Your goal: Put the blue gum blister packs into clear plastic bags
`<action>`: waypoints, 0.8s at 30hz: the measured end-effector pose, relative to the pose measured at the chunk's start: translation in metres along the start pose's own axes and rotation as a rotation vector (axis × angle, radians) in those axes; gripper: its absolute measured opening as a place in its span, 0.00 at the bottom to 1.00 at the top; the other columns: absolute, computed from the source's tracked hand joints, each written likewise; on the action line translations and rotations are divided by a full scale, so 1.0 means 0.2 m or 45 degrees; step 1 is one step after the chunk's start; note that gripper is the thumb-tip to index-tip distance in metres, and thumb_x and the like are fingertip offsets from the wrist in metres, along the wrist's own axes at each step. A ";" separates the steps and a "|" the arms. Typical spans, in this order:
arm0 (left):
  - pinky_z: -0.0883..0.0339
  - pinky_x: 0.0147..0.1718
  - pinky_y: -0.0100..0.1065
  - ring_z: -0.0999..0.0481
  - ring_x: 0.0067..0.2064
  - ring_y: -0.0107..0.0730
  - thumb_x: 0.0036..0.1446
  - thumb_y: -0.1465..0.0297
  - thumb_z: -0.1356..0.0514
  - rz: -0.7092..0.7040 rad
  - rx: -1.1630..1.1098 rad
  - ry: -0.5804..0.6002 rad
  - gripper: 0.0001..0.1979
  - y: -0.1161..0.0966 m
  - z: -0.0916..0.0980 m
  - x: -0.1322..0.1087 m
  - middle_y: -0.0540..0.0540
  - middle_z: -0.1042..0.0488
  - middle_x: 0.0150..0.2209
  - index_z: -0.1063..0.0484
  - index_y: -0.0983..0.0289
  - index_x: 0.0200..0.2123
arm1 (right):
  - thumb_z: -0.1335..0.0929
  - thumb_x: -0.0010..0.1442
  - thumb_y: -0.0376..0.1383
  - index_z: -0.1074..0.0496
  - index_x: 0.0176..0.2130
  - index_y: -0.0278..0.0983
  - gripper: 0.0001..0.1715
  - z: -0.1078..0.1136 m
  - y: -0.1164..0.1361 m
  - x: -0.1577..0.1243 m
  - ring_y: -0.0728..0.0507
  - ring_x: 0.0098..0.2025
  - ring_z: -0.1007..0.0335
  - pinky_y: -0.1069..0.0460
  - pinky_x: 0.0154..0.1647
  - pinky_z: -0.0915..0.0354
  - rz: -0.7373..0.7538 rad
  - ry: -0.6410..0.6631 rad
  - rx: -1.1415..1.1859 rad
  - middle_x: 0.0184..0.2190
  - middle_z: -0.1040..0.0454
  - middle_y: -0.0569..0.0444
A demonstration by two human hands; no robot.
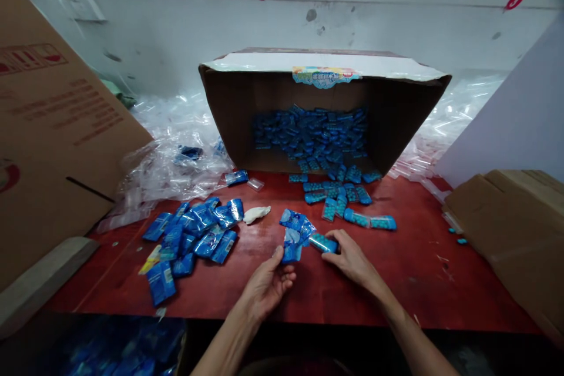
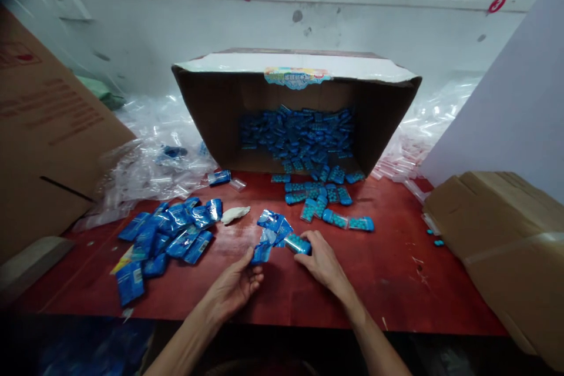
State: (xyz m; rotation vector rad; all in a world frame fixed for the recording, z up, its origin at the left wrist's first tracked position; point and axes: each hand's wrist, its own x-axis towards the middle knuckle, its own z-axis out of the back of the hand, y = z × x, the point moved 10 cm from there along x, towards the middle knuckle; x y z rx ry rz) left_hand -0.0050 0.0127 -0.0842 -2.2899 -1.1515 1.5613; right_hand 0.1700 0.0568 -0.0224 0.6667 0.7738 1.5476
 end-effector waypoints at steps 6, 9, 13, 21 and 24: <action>0.38 0.15 0.22 0.31 0.17 0.23 0.47 0.64 0.41 -0.029 -0.026 -0.007 0.11 0.00 -0.01 0.01 0.51 0.30 0.16 0.35 0.67 0.25 | 0.34 0.48 0.36 0.38 0.39 0.37 0.17 0.00 0.05 -0.09 0.49 0.27 0.40 0.54 0.28 0.40 -0.142 0.022 0.723 0.27 0.37 0.58; 0.38 0.15 0.22 0.31 0.17 0.23 0.47 0.64 0.41 -0.054 -0.030 0.012 0.11 0.00 -0.03 0.01 0.51 0.31 0.16 0.35 0.67 0.26 | 0.33 0.46 0.35 0.37 0.38 0.38 0.17 -0.02 0.11 -0.12 0.49 0.28 0.40 0.54 0.28 0.40 -0.110 0.018 0.791 0.30 0.38 0.57; 0.38 0.15 0.22 0.31 0.18 0.24 0.46 0.64 0.40 -0.069 -0.040 0.020 0.11 -0.01 -0.03 0.01 0.51 0.30 0.16 0.35 0.67 0.26 | 0.33 0.46 0.33 0.35 0.37 0.39 0.15 0.01 0.17 -0.14 0.47 0.35 0.39 0.53 0.34 0.39 0.044 -0.098 0.597 0.36 0.38 0.55; 0.40 0.15 0.23 0.31 0.20 0.25 0.45 0.62 0.40 -0.283 0.127 0.170 0.13 -0.07 -0.07 0.01 0.52 0.30 0.19 0.33 0.68 0.26 | 0.32 0.45 0.32 0.34 0.38 0.39 0.16 -0.03 0.19 -0.17 0.47 0.34 0.38 0.54 0.32 0.38 0.043 0.005 0.700 0.35 0.37 0.55; 0.38 0.16 0.25 0.31 0.20 0.24 0.44 0.63 0.39 -0.405 0.201 0.140 0.13 -0.11 -0.08 0.00 0.52 0.28 0.22 0.32 0.69 0.28 | 0.32 0.45 0.33 0.35 0.38 0.38 0.17 -0.08 0.13 -0.17 0.48 0.32 0.37 0.54 0.31 0.37 -0.011 -0.053 0.776 0.34 0.37 0.55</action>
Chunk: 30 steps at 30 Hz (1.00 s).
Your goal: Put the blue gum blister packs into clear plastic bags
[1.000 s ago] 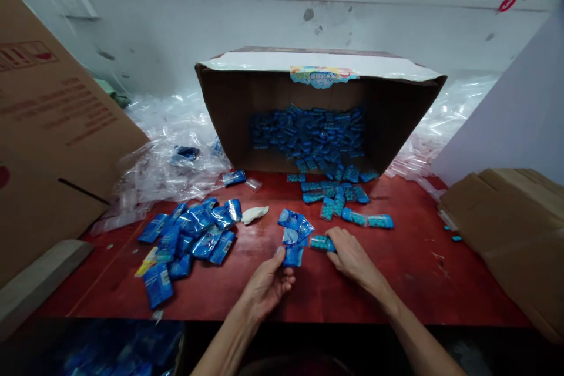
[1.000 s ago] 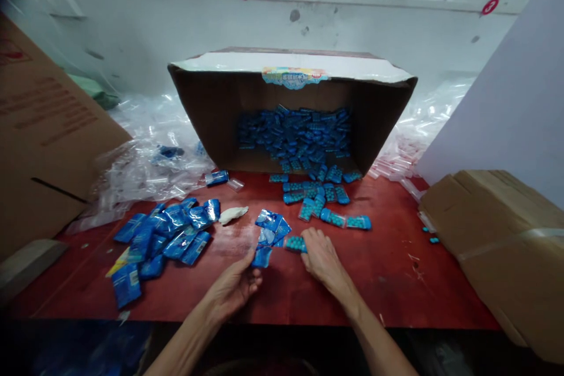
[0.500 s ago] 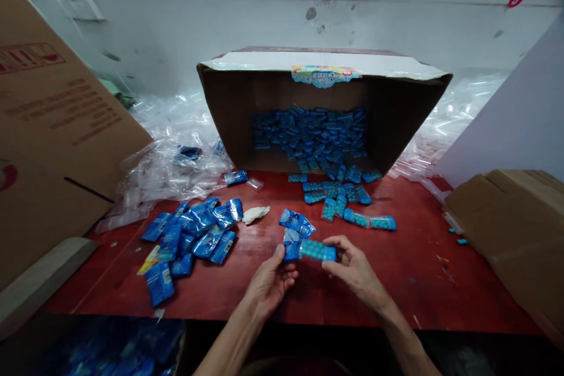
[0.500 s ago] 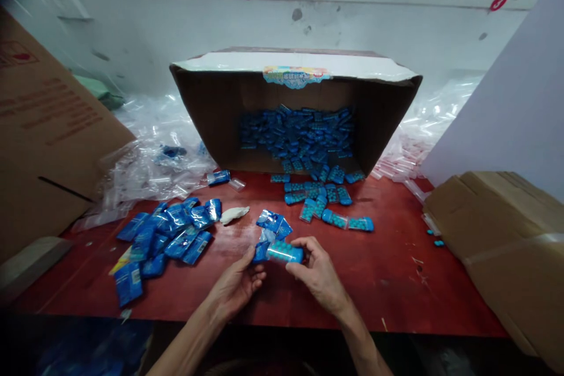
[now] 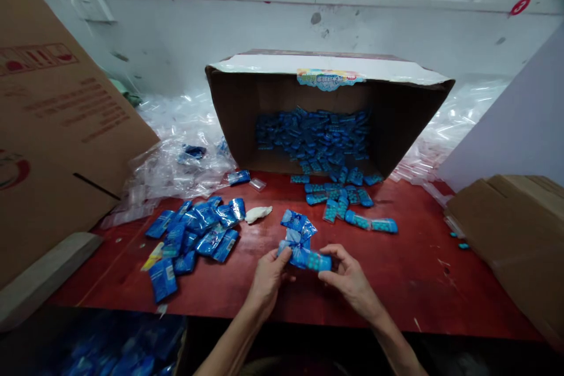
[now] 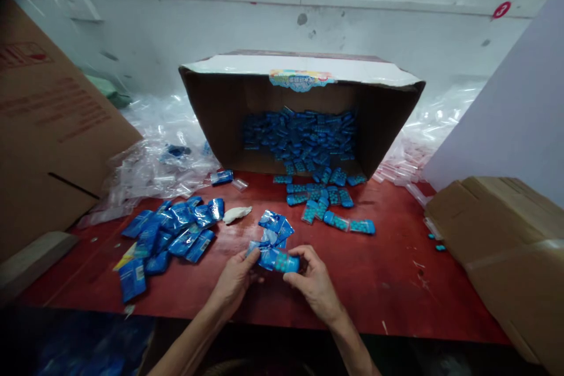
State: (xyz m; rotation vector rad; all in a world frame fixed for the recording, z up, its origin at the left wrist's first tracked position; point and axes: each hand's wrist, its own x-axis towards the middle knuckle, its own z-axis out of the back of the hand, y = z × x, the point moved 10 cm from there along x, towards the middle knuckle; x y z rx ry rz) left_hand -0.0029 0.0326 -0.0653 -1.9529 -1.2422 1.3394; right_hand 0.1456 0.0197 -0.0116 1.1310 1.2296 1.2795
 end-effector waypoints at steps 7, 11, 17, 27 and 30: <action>0.34 0.26 0.29 0.28 0.26 0.27 0.46 0.66 0.40 0.179 -0.310 0.122 0.09 0.08 -0.08 -0.03 0.52 0.27 0.25 0.32 0.67 0.26 | 0.34 0.50 0.31 0.33 0.40 0.40 0.15 -0.08 0.05 -0.11 0.44 0.44 0.39 0.51 0.45 0.40 0.303 -0.155 -0.335 0.42 0.38 0.51; 0.35 0.27 0.30 0.28 0.28 0.28 0.48 0.68 0.42 0.260 -0.259 0.349 0.08 0.07 -0.13 -0.06 0.53 0.27 0.26 0.30 0.67 0.31 | 0.35 0.52 0.33 0.33 0.42 0.42 0.16 -0.13 0.00 -0.08 0.46 0.38 0.36 0.53 0.37 0.36 0.115 0.025 0.003 0.39 0.36 0.53; 0.37 0.33 0.33 0.28 0.31 0.31 0.48 0.71 0.43 0.257 -0.170 0.741 0.11 0.00 -0.23 -0.15 0.57 0.26 0.30 0.29 0.69 0.36 | 0.29 0.39 0.29 0.41 0.51 0.45 0.39 -0.25 -0.07 -0.03 0.51 0.31 0.35 0.60 0.22 0.40 -0.256 0.497 0.700 0.37 0.34 0.56; 0.43 0.43 0.35 0.28 0.37 0.35 0.45 0.71 0.39 0.252 -0.159 0.839 0.16 0.00 -0.29 -0.20 0.58 0.25 0.35 0.29 0.68 0.40 | 0.27 0.42 0.36 0.39 0.51 0.43 0.37 -0.25 0.05 -0.03 0.47 0.39 0.36 0.55 0.36 0.40 -0.180 0.633 0.545 0.44 0.32 0.55; 0.41 0.40 0.30 0.29 0.34 0.29 0.45 0.71 0.39 0.223 -0.228 0.727 0.12 0.04 -0.27 -0.19 0.56 0.26 0.32 0.28 0.68 0.36 | 0.29 0.43 0.44 0.36 0.49 0.42 0.33 -0.23 0.03 -0.03 0.46 0.38 0.35 0.54 0.36 0.40 -0.119 0.503 0.502 0.40 0.30 0.55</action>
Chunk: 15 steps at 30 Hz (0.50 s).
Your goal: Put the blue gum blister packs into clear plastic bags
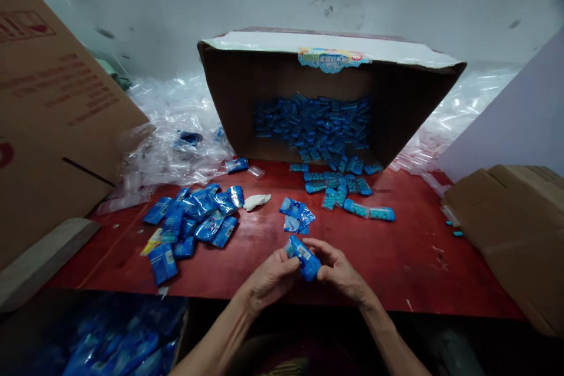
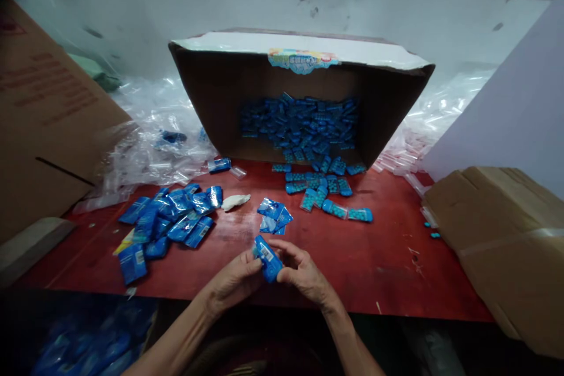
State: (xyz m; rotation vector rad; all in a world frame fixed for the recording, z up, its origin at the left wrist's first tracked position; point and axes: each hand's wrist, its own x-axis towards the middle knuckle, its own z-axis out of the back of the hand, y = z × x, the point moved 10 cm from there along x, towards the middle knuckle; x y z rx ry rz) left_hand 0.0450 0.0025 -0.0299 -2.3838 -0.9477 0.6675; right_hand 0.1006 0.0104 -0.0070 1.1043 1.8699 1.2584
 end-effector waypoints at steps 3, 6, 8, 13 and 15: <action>0.40 0.37 0.28 0.29 0.32 0.26 0.47 0.71 0.40 -0.023 -0.036 -0.099 0.10 0.04 0.03 0.00 0.55 0.26 0.31 0.28 0.69 0.34 | 0.30 0.42 0.49 0.34 0.47 0.42 0.32 0.01 -0.04 -0.01 0.46 0.36 0.35 0.53 0.33 0.39 0.019 -0.090 -0.035 0.37 0.29 0.55; 0.39 0.37 0.28 0.29 0.32 0.26 0.48 0.70 0.41 -0.081 -0.062 -0.193 0.11 0.05 0.06 -0.01 0.56 0.26 0.31 0.28 0.69 0.35 | 0.31 0.44 0.49 0.33 0.45 0.41 0.29 0.05 -0.09 -0.02 0.46 0.34 0.36 0.54 0.31 0.39 0.048 -0.204 -0.079 0.34 0.29 0.55; 0.38 0.36 0.27 0.29 0.32 0.26 0.48 0.70 0.41 -0.111 -0.072 -0.250 0.11 0.06 0.07 -0.01 0.55 0.26 0.30 0.28 0.70 0.35 | 0.31 0.45 0.49 0.32 0.44 0.40 0.27 0.07 -0.11 -0.02 0.46 0.33 0.36 0.54 0.30 0.39 0.101 -0.282 -0.092 0.34 0.30 0.54; 0.36 0.36 0.32 0.28 0.30 0.29 0.50 0.68 0.43 -0.106 -0.050 -0.301 0.10 0.07 0.07 -0.04 0.57 0.26 0.27 0.28 0.71 0.29 | 0.34 0.45 0.53 0.34 0.46 0.38 0.32 0.07 -0.16 -0.02 0.53 0.20 0.43 0.57 0.19 0.44 0.058 -0.231 -0.104 0.30 0.31 0.55; 0.35 0.38 0.34 0.26 0.32 0.32 0.51 0.67 0.45 -0.154 -0.143 -0.407 0.11 -0.01 0.15 -0.08 0.57 0.25 0.27 0.28 0.70 0.28 | 0.35 0.48 0.52 0.35 0.47 0.38 0.31 0.07 -0.15 0.00 0.54 0.18 0.45 0.58 0.17 0.45 0.002 -0.205 -0.188 0.28 0.33 0.56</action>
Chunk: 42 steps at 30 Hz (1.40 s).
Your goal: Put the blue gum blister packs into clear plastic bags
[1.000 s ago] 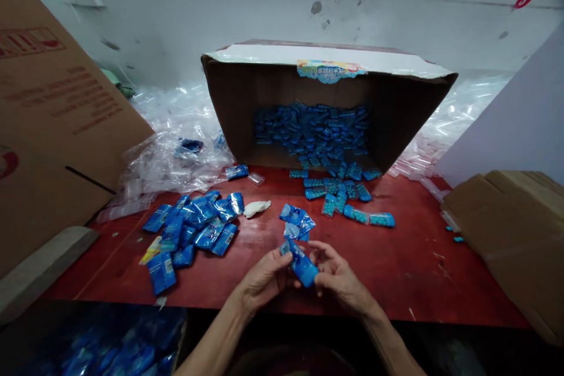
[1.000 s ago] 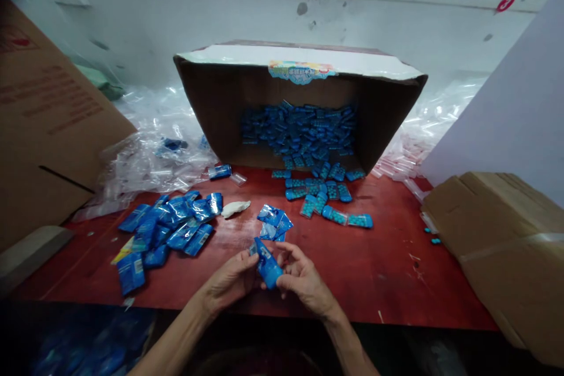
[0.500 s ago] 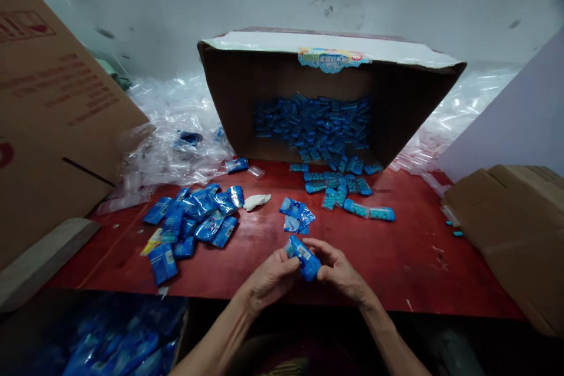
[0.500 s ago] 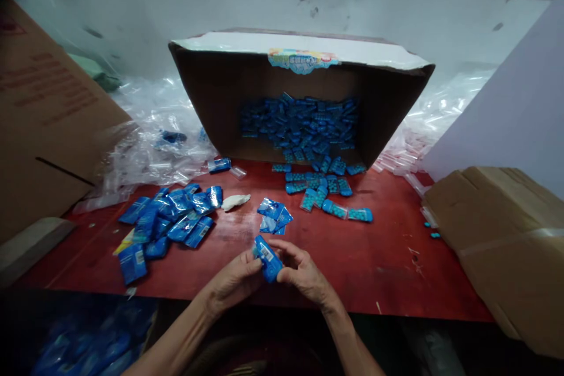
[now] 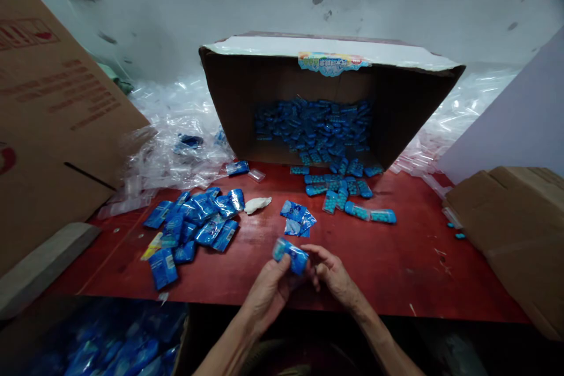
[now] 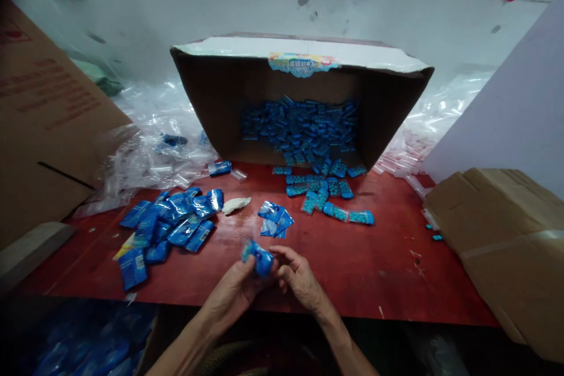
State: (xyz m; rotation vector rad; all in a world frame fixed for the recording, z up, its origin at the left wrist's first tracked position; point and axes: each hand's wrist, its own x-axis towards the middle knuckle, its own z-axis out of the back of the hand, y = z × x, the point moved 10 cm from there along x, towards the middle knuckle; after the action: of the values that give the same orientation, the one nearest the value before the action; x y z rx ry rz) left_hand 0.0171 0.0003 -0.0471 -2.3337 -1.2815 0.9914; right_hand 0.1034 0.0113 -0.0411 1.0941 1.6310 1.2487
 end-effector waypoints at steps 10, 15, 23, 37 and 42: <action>0.32 0.36 0.41 0.25 0.34 0.38 0.55 0.67 0.51 -0.413 -0.321 -0.335 0.14 -0.56 0.26 -0.09 0.59 0.24 0.26 0.32 0.70 0.37 | 0.38 0.56 0.36 0.35 0.45 0.39 0.16 0.19 0.26 0.31 0.46 0.38 0.36 0.53 0.40 0.41 0.226 -0.391 -1.223 0.36 0.34 0.52; 0.34 0.31 0.35 0.25 0.27 0.34 0.49 0.70 0.44 0.024 0.016 -0.356 0.08 -0.10 0.23 0.03 0.52 0.26 0.22 0.34 0.66 0.35 | 0.38 0.56 0.39 0.33 0.42 0.41 0.13 0.15 0.19 0.48 0.46 0.40 0.37 0.55 0.36 0.43 0.038 -0.389 -1.646 0.38 0.34 0.53; 0.39 0.23 0.27 0.28 0.21 0.26 0.47 0.67 0.41 -0.014 0.237 -0.420 0.13 -0.08 0.21 0.11 0.50 0.27 0.22 0.36 0.65 0.37 | 0.42 0.59 0.37 0.32 0.35 0.39 0.11 0.13 0.10 0.52 0.47 0.39 0.37 0.56 0.36 0.46 -0.019 -0.407 -1.763 0.35 0.33 0.53; 0.48 0.18 0.24 0.34 0.16 0.20 0.43 0.64 0.40 -0.068 0.252 -0.372 0.14 -0.10 0.18 0.18 0.49 0.29 0.21 0.36 0.65 0.32 | 0.38 0.56 0.38 0.34 0.38 0.39 0.08 0.15 0.11 0.55 0.47 0.37 0.34 0.55 0.31 0.45 -0.045 -0.372 -1.786 0.36 0.32 0.53; 0.48 0.18 0.25 0.35 0.15 0.20 0.41 0.61 0.40 -0.083 0.262 -0.360 0.16 -0.10 0.17 0.21 0.49 0.29 0.21 0.35 0.66 0.31 | 0.42 0.58 0.36 0.31 0.33 0.39 0.12 0.16 0.14 0.53 0.48 0.35 0.34 0.56 0.30 0.44 0.034 -0.424 -1.706 0.32 0.31 0.54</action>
State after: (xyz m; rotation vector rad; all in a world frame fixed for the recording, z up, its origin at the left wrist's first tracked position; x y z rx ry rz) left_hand -0.0041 0.0436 -0.0785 -2.0386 -1.2754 1.3981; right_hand 0.1043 0.1255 -0.0295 0.3879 0.2837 1.6177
